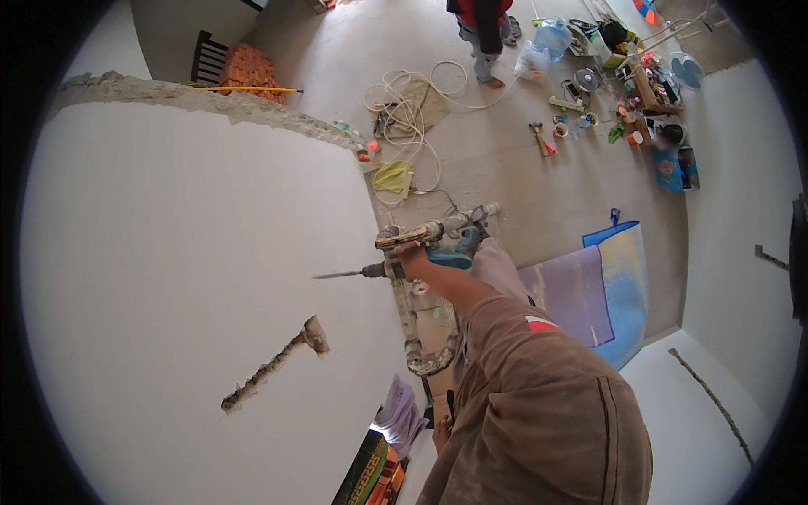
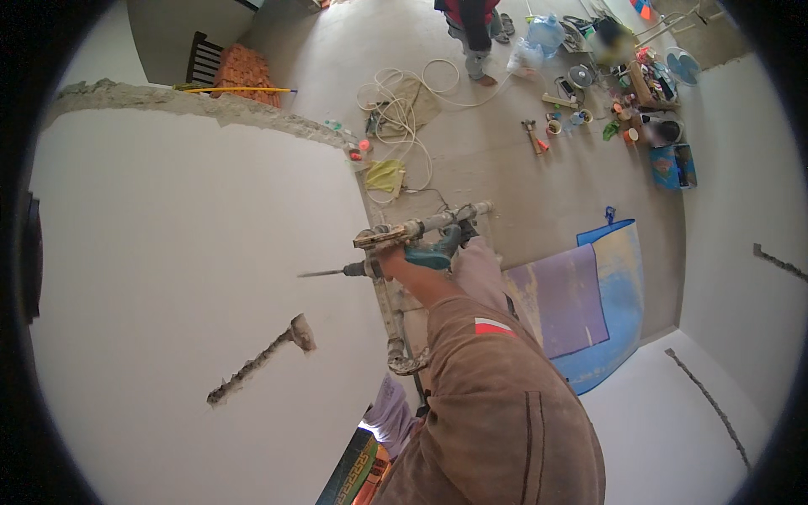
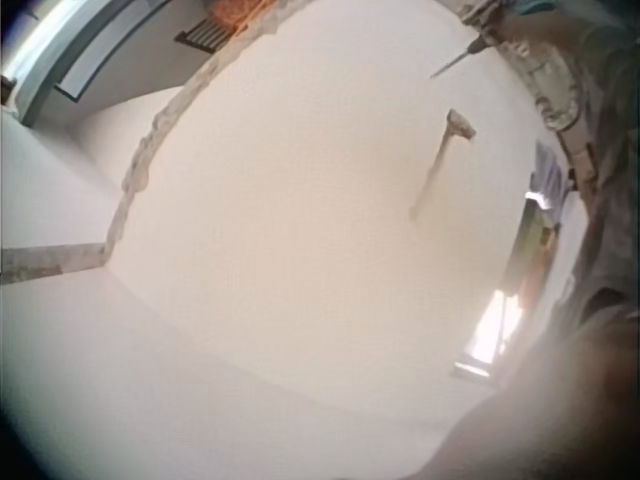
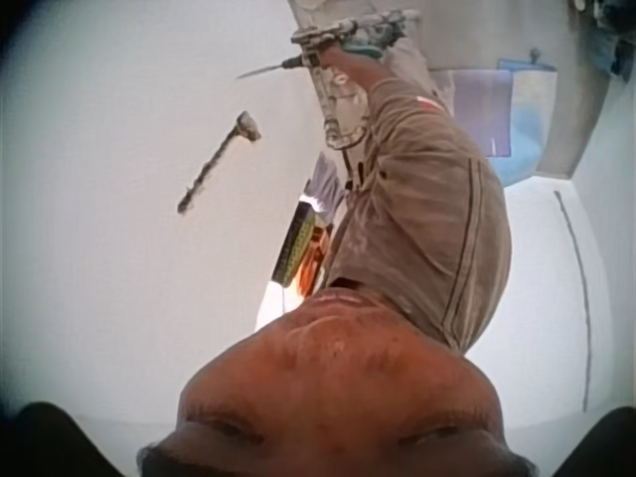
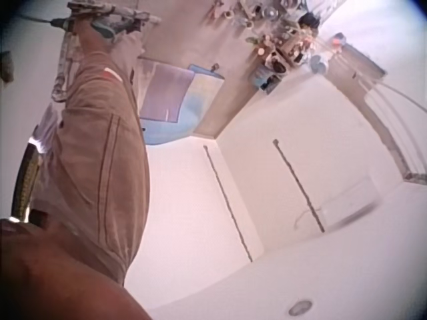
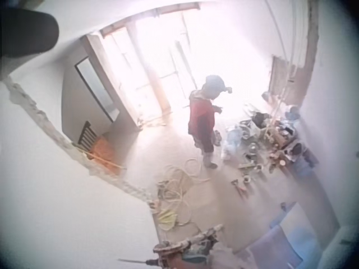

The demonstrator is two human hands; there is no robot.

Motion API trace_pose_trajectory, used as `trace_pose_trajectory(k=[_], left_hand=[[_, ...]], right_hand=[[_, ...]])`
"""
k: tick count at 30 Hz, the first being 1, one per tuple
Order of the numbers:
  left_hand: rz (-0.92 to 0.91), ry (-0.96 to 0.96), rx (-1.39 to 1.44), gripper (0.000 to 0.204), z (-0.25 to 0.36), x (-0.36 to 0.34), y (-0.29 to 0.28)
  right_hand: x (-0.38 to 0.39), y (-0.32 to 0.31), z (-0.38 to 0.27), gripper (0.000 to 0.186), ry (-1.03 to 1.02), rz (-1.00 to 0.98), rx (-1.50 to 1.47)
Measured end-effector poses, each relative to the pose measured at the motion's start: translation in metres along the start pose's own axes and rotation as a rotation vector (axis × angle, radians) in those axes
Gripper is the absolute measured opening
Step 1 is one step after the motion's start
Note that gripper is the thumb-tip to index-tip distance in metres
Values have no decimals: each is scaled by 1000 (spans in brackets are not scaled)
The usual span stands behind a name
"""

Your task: The person uses a rotary hammer to drill and chisel a vertical channel into a wall, then moves a ladder to another section of the wall.

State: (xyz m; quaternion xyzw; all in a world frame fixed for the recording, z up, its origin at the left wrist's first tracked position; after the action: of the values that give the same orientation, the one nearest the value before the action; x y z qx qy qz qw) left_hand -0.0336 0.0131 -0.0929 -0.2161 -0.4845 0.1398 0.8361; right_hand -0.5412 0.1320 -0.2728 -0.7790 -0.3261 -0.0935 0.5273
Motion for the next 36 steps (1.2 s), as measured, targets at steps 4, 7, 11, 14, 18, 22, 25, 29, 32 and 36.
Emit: trace_pose_trajectory(k=[4,7,11,14,18,22,25,29,32,36], left_hand=[[31,-18,13,44,-8,-4,6],[30,-14,0,42,-3,-12,13],[42,21,-2,39,9,-31,21],[89,88,-16,39,27,-50,20],[158,340,-92,40,102,-96,16],[89,316,409,40,265,-69,-7],[106,781,614,63,386,-36,-63],[307,1185,814,99,491,51,-139],[898,1478,943,91,472,102,-192],[1192,1465,1298,82,488,227,-228]], right_hand=[[35,5,-24,91,-140,-98,-52],[67,2,-29,93,-218,-112,-118],[115,-19,-43,96,-390,-84,-180],[143,-53,-56,96,-493,-128,-154],[185,-163,-68,94,-606,-49,-209],[210,-281,-110,90,-766,100,-144],[245,-378,-179,76,-922,267,-95],[317,-460,-254,74,-1147,386,18],[387,-487,-319,76,-1375,363,102],[438,-492,-365,66,-1608,354,13]])
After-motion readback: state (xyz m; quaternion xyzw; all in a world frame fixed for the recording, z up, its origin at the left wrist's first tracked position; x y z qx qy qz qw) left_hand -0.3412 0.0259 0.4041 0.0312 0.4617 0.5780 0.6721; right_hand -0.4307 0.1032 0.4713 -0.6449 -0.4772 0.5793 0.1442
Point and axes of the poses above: each hand's wrist, its own x-axis away from the middle knuckle, its own y-axis out of the palm, z = x × y, the point moved 9 cm from there along -x, towards the middle knuckle, and after that the axes turned 9 degrees about z, right-handed, at the moved point
